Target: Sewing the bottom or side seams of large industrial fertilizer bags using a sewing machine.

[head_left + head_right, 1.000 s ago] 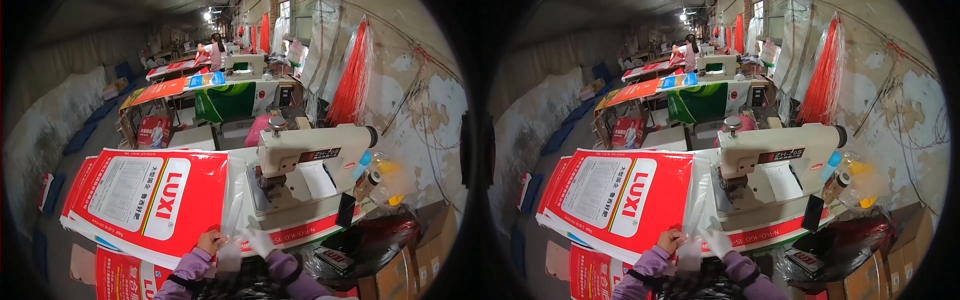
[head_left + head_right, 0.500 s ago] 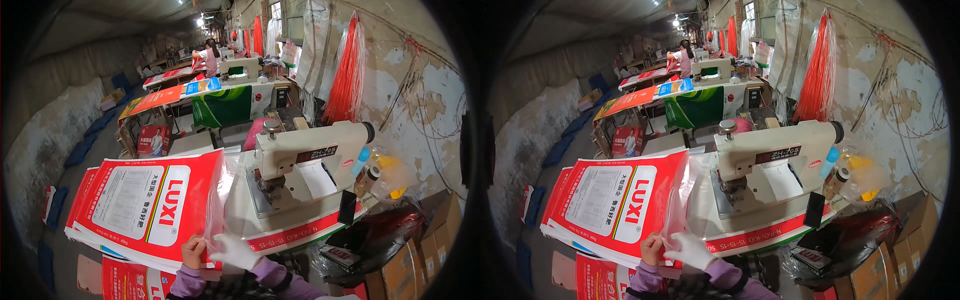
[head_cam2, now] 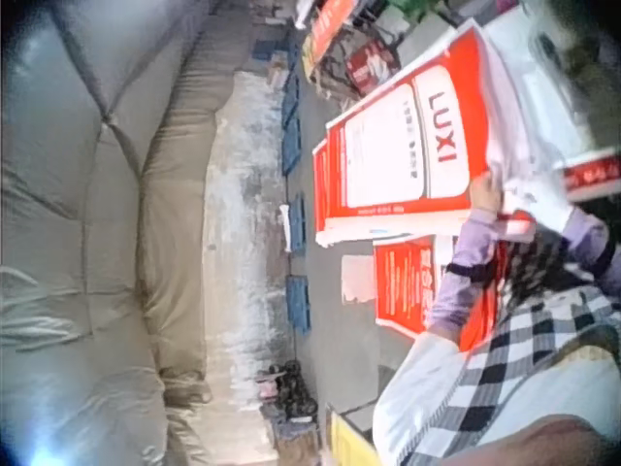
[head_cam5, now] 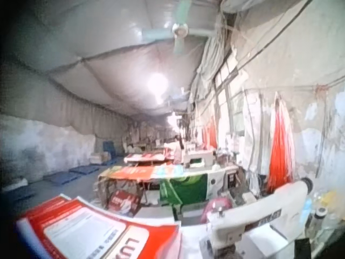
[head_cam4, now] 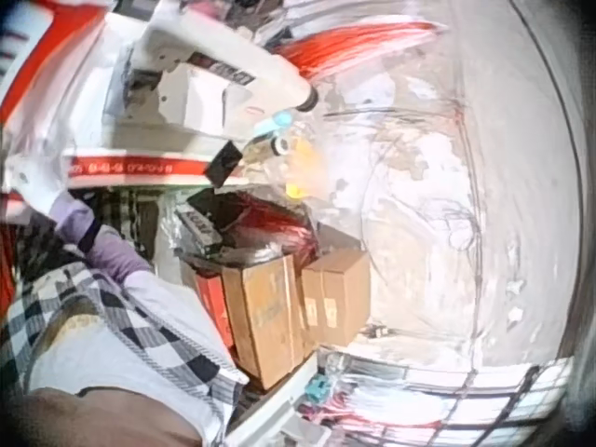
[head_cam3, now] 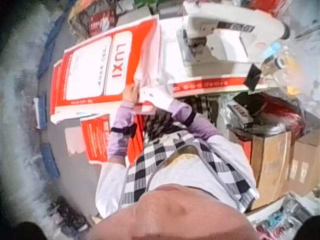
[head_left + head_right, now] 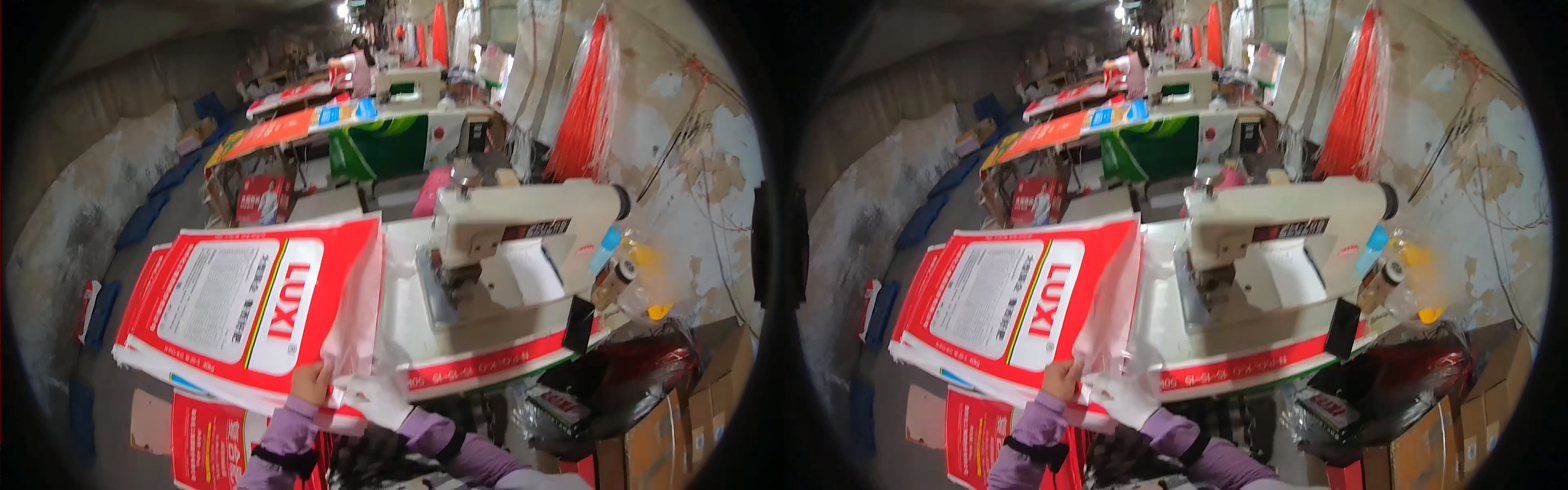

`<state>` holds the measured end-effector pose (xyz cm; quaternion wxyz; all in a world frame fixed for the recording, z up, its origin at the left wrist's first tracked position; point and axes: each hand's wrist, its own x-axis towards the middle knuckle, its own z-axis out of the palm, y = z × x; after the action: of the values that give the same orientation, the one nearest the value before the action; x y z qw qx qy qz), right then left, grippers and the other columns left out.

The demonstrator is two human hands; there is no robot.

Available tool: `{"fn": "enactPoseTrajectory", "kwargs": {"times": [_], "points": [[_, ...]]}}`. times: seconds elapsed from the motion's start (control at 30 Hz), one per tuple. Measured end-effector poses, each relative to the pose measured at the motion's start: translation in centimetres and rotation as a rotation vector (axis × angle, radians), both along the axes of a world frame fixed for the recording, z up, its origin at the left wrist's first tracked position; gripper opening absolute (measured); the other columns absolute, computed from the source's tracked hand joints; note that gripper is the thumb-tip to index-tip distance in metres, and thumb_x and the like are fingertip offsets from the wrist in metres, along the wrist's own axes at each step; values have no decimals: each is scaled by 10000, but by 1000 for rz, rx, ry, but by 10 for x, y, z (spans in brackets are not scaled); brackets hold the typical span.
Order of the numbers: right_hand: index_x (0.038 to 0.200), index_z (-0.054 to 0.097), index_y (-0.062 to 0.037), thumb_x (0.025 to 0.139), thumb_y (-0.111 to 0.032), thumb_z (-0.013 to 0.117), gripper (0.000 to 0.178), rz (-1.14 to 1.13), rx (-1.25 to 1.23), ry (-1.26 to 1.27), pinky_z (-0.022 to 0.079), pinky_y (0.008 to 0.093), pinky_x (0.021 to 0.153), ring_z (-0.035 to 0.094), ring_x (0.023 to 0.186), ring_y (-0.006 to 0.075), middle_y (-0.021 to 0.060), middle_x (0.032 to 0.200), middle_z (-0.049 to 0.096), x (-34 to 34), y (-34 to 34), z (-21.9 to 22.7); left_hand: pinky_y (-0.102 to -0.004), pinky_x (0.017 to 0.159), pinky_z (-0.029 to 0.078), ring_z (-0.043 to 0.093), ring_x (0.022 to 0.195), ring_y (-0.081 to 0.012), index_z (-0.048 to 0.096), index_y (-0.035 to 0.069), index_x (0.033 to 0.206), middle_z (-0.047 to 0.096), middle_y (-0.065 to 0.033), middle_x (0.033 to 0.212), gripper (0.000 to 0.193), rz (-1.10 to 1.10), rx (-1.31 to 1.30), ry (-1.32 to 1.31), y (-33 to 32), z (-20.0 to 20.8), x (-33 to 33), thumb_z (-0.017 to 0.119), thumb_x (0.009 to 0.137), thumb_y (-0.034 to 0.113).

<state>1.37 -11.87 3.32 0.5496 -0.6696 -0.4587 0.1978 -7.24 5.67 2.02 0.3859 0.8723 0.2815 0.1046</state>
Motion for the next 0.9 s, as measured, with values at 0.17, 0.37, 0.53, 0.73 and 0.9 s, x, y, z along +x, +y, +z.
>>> {"fn": "enactPoseTrajectory", "kwargs": {"times": [0.17, 0.37, 0.53, 0.73, 0.9], "points": [[1064, 639, -90, 845, -177, 613, 238, 51, 172, -383, 506, 358, 811, 633, 915, 270, 87, 1020, 656, 1, -2, -16, -392, 465, 376, 558, 470, -263, 549, -7, 622, 529, -166, 528, 400, -84, -149, -153, -5, -5, 2, 579, 893, 286], [816, 690, -65, 751, -234, 645, 186, 274, 82, 718, 480, 360, 818, 640, 832, 239, 47, 831, 676, 46, 6, -30, -430, 486, 399, 551, 545, -367, 534, 34, 680, 547, -167, 589, 238, -133, 383, -192, -44, 55, 10, 658, 809, 191], [705, 702, -121, 734, -260, 576, 190, 592, -277, -941, 512, 434, 650, 655, 659, 263, 100, 675, 670, 0, 49, -13, -451, 474, 422, 562, 549, -342, 506, 107, 719, 544, -111, 618, 137, -334, 646, 113, -55, 72, -64, 616, 785, 155], [854, 684, -72, 807, -202, 591, 166, -531, -353, -368, 516, 389, 653, 643, 676, 250, 122, 763, 667, 130, 64, -60, -369, 547, 494, 615, 583, -276, 670, 107, 1122, 637, -125, 703, 293, -258, 757, 548, -68, 112, -213, 623, 833, 113], [955, 657, -50, 734, -161, 739, 261, -833, 246, 160, 508, 358, 736, 629, 781, 250, 87, 823, 655, 114, 12, -38, -366, 561, 504, 618, 590, -291, 685, 83, 1079, 649, -134, 729, 242, -44, 738, 300, -72, 133, -216, 628, 848, 130]]}}
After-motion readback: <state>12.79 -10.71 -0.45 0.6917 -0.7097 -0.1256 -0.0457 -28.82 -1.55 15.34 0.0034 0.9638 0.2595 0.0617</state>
